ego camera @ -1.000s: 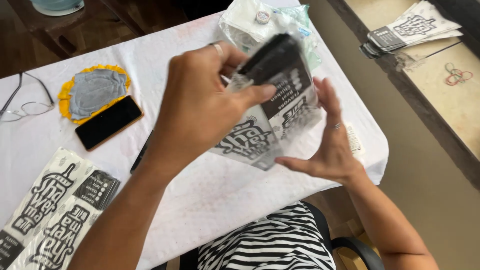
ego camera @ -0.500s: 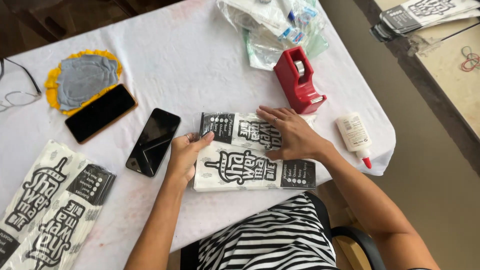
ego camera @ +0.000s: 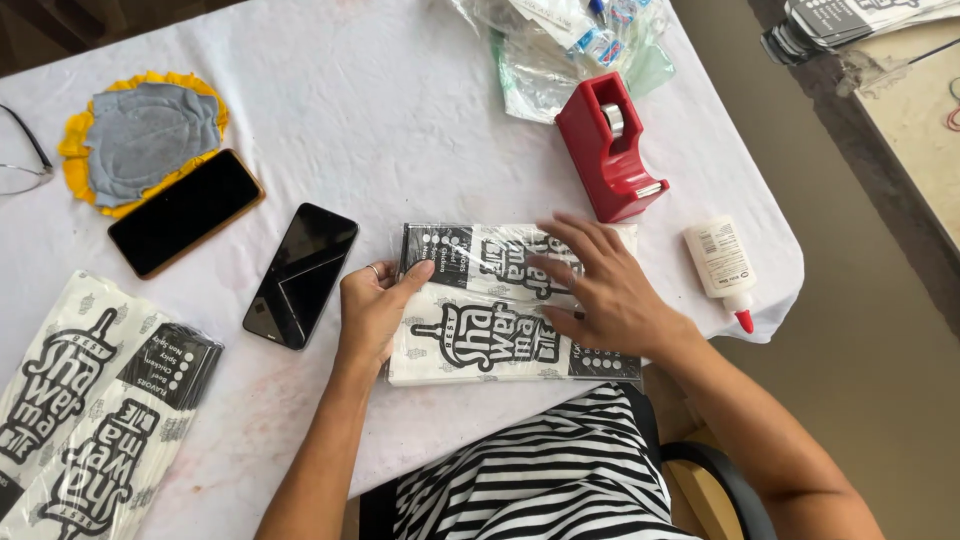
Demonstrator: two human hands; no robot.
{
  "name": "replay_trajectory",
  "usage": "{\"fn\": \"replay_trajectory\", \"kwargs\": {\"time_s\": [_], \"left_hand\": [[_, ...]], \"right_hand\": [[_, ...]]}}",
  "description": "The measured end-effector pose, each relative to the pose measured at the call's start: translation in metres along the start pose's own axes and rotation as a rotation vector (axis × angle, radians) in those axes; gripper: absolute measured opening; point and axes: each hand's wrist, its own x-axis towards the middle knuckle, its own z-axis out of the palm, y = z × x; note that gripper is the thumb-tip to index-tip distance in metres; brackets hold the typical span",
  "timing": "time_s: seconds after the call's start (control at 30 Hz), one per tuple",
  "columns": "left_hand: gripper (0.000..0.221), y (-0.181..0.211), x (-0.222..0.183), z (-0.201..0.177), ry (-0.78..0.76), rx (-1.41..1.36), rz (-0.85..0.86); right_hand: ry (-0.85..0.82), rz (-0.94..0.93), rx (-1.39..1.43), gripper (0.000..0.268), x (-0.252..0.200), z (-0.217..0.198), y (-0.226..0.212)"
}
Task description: Packaging printed materials into plastic bags at a workstation
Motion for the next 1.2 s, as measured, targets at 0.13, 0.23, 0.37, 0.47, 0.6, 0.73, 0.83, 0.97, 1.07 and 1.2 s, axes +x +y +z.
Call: {"fn": "replay_trajectory", "kwargs": {"time_s": [0.13, 0.23, 0.37, 0.47, 0.6, 0.73, 0.83, 0.97, 1.07, 1.2], "left_hand": [[0.033, 0.001, -0.003, 0.002, -0.005, 0.007, 0.007], [0.035, -0.001, -0.001, 0.003, 0.003, -0.010, -0.009], [0.034, -0.001, -0.002, -0.001, -0.014, -0.065, -0.026], [0.032, 0.003, -0.007, -0.004, -0.035, -0.078, -0.032], [0.033, 0.016, -0.024, -0.011, -0.044, -0.025, -0.008], [0.036, 0.002, -0.044, -0.026, -0.036, 0.035, -0.045], [0.031, -0.013, -0.048, -0.036, -0.022, 0.002, -0.013], [0.025, -0.015, -0.049, -0.038, -0.034, -0.040, 0.017], [0.023, -0.013, -0.052, -0.038, -0.043, -0.051, 0.034], [0.018, -0.023, -0.049, -0.043, -0.048, -0.029, 0.077]], "right_hand": [[0.160, 0.000, -0.110, 0.028, -0.031, 0.022, -0.012], [0.179, -0.047, -0.157, 0.012, -0.036, 0.027, -0.014], [0.197, -0.045, -0.176, 0.012, -0.032, 0.025, -0.019], [0.196, -0.034, -0.181, 0.011, -0.032, 0.023, -0.022], [0.206, 0.040, -0.174, 0.010, -0.033, 0.019, -0.022], [0.118, 0.092, 0.101, 0.014, -0.033, 0.001, -0.032], [0.160, 0.110, 0.301, 0.014, -0.038, -0.002, -0.034], [0.245, 0.070, 0.237, 0.008, -0.046, 0.006, -0.028], [0.252, 0.013, 0.138, 0.005, -0.047, 0.010, -0.029], [0.250, -0.041, 0.018, 0.003, -0.048, 0.015, -0.024]]}}
